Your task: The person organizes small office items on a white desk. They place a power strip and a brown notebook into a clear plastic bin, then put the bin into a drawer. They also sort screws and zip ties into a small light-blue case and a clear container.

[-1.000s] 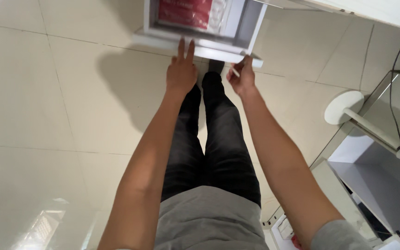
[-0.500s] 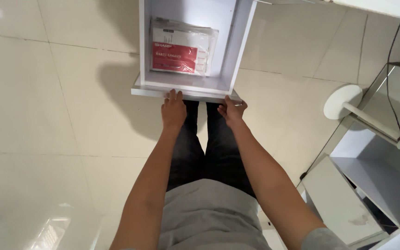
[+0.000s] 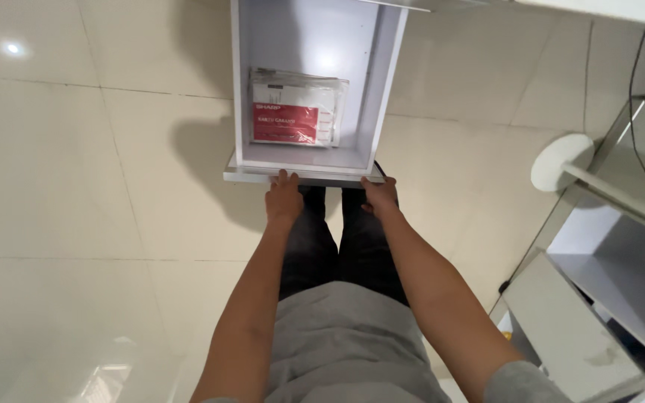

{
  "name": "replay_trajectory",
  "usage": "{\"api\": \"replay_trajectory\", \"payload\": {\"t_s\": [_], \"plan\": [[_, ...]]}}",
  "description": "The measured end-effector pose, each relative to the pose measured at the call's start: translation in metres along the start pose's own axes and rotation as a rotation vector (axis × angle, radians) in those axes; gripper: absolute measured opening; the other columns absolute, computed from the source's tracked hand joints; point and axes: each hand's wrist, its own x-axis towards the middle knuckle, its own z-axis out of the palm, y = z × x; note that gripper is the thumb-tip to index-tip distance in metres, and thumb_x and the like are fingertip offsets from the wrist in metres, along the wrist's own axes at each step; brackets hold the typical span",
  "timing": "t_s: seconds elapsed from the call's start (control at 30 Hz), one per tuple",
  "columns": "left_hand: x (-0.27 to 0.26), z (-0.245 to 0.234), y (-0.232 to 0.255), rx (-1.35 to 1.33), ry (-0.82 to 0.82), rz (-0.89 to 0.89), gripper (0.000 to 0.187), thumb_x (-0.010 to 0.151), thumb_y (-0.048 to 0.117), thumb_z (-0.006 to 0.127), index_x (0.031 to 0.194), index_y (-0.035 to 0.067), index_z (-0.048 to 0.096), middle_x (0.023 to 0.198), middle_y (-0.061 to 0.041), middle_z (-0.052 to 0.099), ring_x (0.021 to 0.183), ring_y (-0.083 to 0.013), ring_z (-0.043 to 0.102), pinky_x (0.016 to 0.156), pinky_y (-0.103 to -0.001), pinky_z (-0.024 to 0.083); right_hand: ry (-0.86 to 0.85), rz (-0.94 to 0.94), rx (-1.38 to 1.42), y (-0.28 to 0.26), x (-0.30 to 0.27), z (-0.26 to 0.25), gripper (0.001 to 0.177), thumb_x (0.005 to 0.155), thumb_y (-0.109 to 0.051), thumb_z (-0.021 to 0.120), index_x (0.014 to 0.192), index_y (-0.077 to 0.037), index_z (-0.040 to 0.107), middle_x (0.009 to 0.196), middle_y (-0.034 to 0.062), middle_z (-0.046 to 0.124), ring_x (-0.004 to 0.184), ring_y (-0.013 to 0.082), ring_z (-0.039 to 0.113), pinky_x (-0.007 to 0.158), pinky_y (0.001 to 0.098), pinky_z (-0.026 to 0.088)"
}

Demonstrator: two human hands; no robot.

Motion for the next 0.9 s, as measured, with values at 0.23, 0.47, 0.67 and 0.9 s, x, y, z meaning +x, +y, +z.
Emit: {"api": "replay_trajectory", "payload": {"t_s": [0.23,0.47,0.67,0.9], "plan": [[-0.018,-0.001,-0.001,0.054,-0.175,-0.050,0.047,0.086,0.019,0.065,0.132,0.013,0.055,0.145,-0.014,0.047,0.122,-0.0410,0.059,0.090,-0.052,0.055,-0.066,-0.077,-0.149,0.004,-0.022,-0.017,0.069,0.088,-0.032,0.075,0.145,-0.001,0.049,0.133,0.0202,0.061,0.112,0.0338,0.066,0.070,0.0445,0.063],[0.001,-0.026,0.038,0.049,-0.139,0.013,0.062,0.090,0.030,0.064,0.146,0.012,0.043,0.151,-0.016,0.043,0.122,-0.0413,0.057,0.091,-0.055,0.053,0.007,-0.204,-0.101,-0.037,-0.040,-0.048,0.076,0.088,-0.033,0.073,0.151,-0.005,0.041,0.141,0.0241,0.053,0.112,0.0354,0.067,0.074,0.0406,0.064],[0.031,-0.100,0.123,-0.165,0.147,0.274,0.055,0.095,0.032,0.060,0.143,0.008,0.050,0.140,-0.020,0.054,0.110,-0.0406,0.064,0.088,-0.053,0.054,0.113,-0.433,0.067,-0.078,-0.059,-0.095,0.072,0.087,-0.033,0.075,0.149,-0.008,0.048,0.143,0.0266,0.053,0.107,0.0356,0.069,0.070,0.0414,0.065],[0.020,-0.207,0.241,-0.552,0.254,0.423,0.043,0.097,0.031,0.059,0.133,0.007,0.061,0.120,-0.017,0.066,0.093,-0.0361,0.070,0.087,-0.047,0.056,0.121,-0.586,0.393,-0.103,-0.076,-0.204,0.060,0.097,-0.027,0.066,0.150,-0.011,0.041,0.139,0.0180,0.053,0.103,0.0268,0.065,0.078,0.0408,0.064]]}}
